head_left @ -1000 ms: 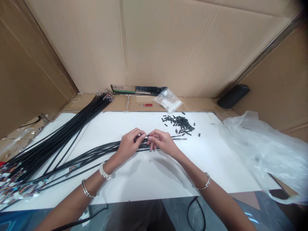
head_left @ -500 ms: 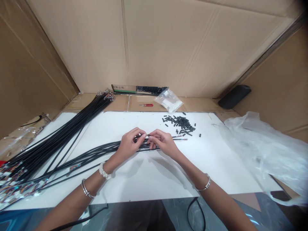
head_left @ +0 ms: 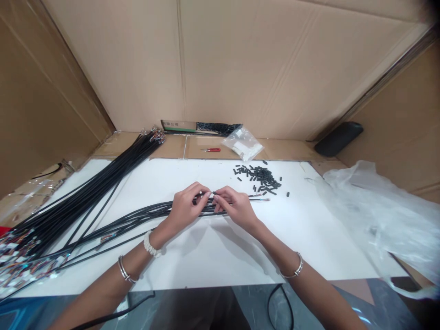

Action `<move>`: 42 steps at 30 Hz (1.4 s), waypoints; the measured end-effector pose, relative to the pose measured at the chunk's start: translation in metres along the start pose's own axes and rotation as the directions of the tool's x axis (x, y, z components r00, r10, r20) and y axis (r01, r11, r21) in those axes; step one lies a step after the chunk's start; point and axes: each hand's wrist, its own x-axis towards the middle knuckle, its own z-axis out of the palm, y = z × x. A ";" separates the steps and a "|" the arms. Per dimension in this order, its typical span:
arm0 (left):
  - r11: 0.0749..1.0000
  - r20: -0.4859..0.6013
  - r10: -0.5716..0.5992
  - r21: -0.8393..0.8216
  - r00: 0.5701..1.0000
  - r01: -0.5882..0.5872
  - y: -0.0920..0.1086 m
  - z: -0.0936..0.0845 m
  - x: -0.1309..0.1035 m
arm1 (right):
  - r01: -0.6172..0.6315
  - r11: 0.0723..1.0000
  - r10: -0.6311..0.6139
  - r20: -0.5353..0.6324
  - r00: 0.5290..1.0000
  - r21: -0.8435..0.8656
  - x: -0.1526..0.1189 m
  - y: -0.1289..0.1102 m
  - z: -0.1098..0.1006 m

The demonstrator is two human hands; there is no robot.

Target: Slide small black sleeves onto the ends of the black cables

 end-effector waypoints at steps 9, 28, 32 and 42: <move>1.000 -0.007 -0.023 -0.020 1.000 0.023 0.001 0.001 0.000 | 0.003 1.000 -0.003 -0.017 1.000 0.013 -0.001 0.002 0.002; 0.944 -0.017 0.235 0.241 0.972 -0.224 -0.007 0.000 -0.003 | 0.006 1.000 -0.006 0.010 1.000 -0.001 -0.001 -0.002 -0.002; 0.928 -0.004 0.279 0.257 0.960 -0.269 -0.009 0.001 -0.003 | 0.087 0.974 -0.082 0.033 0.996 -0.208 0.000 -0.004 -0.008; 0.974 0.039 0.203 0.090 0.978 -0.206 -0.013 0.003 -0.006 | 0.315 0.783 -0.277 0.153 0.948 -0.536 0.000 0.003 -0.010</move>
